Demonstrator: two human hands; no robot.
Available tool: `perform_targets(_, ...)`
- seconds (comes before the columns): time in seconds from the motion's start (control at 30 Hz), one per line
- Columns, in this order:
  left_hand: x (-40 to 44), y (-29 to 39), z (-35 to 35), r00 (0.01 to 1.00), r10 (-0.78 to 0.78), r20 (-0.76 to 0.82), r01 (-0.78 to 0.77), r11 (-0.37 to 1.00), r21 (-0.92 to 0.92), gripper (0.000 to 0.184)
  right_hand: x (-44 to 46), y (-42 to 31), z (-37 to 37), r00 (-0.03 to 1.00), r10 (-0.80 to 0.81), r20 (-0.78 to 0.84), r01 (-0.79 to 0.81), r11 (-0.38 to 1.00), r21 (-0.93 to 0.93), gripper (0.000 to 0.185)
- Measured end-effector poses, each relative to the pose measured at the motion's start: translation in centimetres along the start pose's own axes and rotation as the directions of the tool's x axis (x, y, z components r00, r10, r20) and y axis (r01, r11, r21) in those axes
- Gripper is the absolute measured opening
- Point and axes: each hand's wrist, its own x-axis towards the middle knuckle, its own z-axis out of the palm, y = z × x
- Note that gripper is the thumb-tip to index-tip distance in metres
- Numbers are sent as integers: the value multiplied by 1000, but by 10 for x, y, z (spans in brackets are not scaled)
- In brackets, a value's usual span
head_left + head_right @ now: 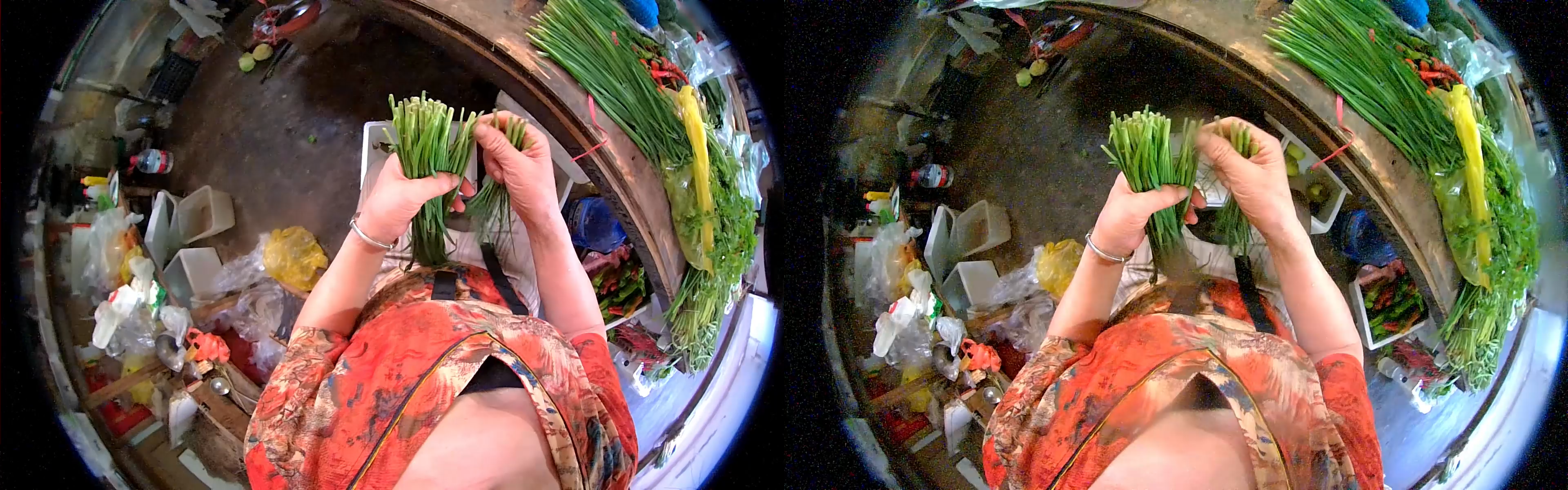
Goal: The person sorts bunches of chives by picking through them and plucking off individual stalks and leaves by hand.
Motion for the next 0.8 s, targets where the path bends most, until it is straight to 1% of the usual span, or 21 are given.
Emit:
perform_targets(0.03,0,0,1,999,27,-25,-27,1000,9,29,0,-2,0,997,-37,-72,33,997,-65,14)
perform_targets(0.1,1,0,-6,998,35,-48,-34,999,24,26,2,-8,-8,989,-84,-125,91,995,50,16)
perform_targets(0.13,1,-1,-10,996,21,-86,-20,1000,11,24,3,-10,-12,985,-100,-143,111,992,65,17)
perform_targets(0.17,1,-2,-12,993,7,-121,-8,1000,-1,22,3,-14,-16,989,-84,-122,93,994,65,18)
perform_targets(0.23,0,3,-6,995,-5,-100,3,1000,-14,19,1,-17,-9,967,-99,-234,123,988,91,17)
perform_targets(0.3,1,1,0,985,37,-170,-38,999,-4,16,-4,-28,-12,952,-121,-283,154,983,97,17)
perform_targets(0.33,2,0,-4,984,37,-174,-38,999,-5,16,-6,-34,-17,934,-224,-279,250,966,59,16)
perform_targets(0.37,3,-2,-11,985,28,-172,-20,999,47,16,-6,-35,-31,916,-279,-288,309,949,61,15)
perform_targets(0.4,4,-5,-17,985,19,-169,-2,995,101,15,-9,-46,-33,895,-325,-305,380,914,141,17)
perform_targets(0.43,5,-6,-22,985,20,-169,-3,995,103,15,-11,-56,-41,889,-389,-241,442,867,230,19)
perform_targets(0.5,6,-9,-28,979,42,-199,-27,997,76,14,-17,-71,-55,864,-438,-248,498,813,302,21)
perform_targets(0.53,8,-10,-29,971,86,-222,-63,992,107,14,-18,-74,-57,839,-468,-278,532,811,244,21)
perform_targets(0.57,8,-11,-29,971,89,-221,-66,992,108,14,-19,-76,-57,812,-498,-305,563,805,186,21)
perform_targets(0.6,7,-11,-29,977,78,-197,-55,991,120,14,-18,-73,-48,773,-539,-336,587,807,57,22)
perform_targets(0.63,8,-9,-27,984,72,-165,-49,989,137,14,-20,-72,-36,780,-542,-311,529,838,-133,23)
perform_targets(0.67,7,-9,-22,982,29,-186,-8,994,110,15,-19,-66,-29,841,-488,-232,464,873,-153,23)
perform_targets(0.7,7,-7,-18,991,40,-126,-23,990,136,17,-18,-57,-25,888,-432,-156,404,897,-182,23)
perform_targets(0.73,4,-3,-11,993,30,-117,-13,990,140,19,-20,-48,-25,945,-280,-166,265,958,-107,19)
perform_targets(0.77,3,1,-3,994,26,-102,-10,989,147,22,-20,-42,-24,978,-131,-162,128,991,-32,16)
perform_targets(0.8,3,2,3,996,45,-71,-36,991,127,22,-20,-39,-16,982,-121,-148,109,991,-82,14)
